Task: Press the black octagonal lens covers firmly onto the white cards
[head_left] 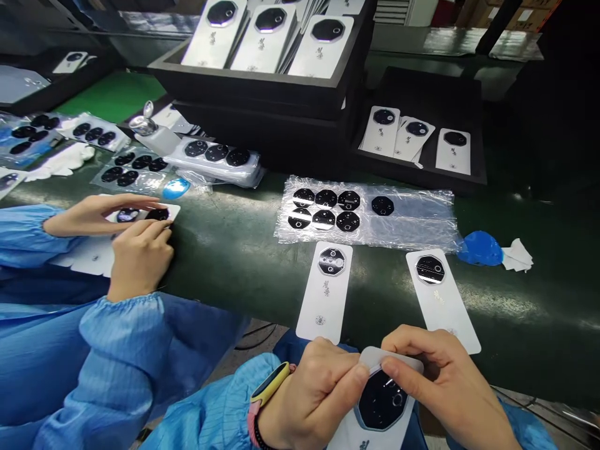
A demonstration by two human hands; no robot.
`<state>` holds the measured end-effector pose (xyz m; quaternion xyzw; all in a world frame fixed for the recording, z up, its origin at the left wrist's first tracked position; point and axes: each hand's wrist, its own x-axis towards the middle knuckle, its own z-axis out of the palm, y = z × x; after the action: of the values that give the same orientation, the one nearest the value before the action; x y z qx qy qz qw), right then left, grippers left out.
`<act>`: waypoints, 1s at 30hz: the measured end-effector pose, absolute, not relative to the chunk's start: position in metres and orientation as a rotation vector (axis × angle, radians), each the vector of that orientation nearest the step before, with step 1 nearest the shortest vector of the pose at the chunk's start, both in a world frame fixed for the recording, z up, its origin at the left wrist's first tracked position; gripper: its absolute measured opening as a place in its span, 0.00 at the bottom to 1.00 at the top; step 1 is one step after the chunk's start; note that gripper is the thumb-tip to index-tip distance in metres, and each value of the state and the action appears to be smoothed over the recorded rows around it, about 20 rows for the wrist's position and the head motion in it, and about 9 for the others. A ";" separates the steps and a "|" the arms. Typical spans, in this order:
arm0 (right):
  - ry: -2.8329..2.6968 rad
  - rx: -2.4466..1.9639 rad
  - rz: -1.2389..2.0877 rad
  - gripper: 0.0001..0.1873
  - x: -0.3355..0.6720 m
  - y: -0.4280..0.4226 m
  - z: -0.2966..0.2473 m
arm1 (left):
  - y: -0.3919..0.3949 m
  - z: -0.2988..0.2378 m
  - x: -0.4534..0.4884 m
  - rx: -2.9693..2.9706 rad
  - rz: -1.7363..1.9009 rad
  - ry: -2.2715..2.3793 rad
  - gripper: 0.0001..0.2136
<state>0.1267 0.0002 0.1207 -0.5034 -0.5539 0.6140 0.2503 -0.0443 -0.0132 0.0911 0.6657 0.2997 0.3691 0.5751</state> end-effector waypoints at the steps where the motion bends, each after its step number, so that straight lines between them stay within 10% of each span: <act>1: -1.515 -1.365 1.671 0.19 0.127 0.000 0.121 | -0.014 0.091 -0.044 1.555 0.859 0.701 0.20; 16: -1.593 -1.278 1.629 0.15 0.151 -0.020 0.123 | -0.004 0.089 -0.046 1.983 1.053 0.638 0.19; 30: -1.375 -1.372 1.738 0.23 0.154 -0.023 0.109 | -0.005 0.081 -0.037 1.216 0.960 0.874 0.27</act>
<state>0.1541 -0.0232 0.1093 -0.5076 -0.5087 0.6432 0.2643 -0.0366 -0.0045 0.0808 0.5311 0.3814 0.4191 0.6299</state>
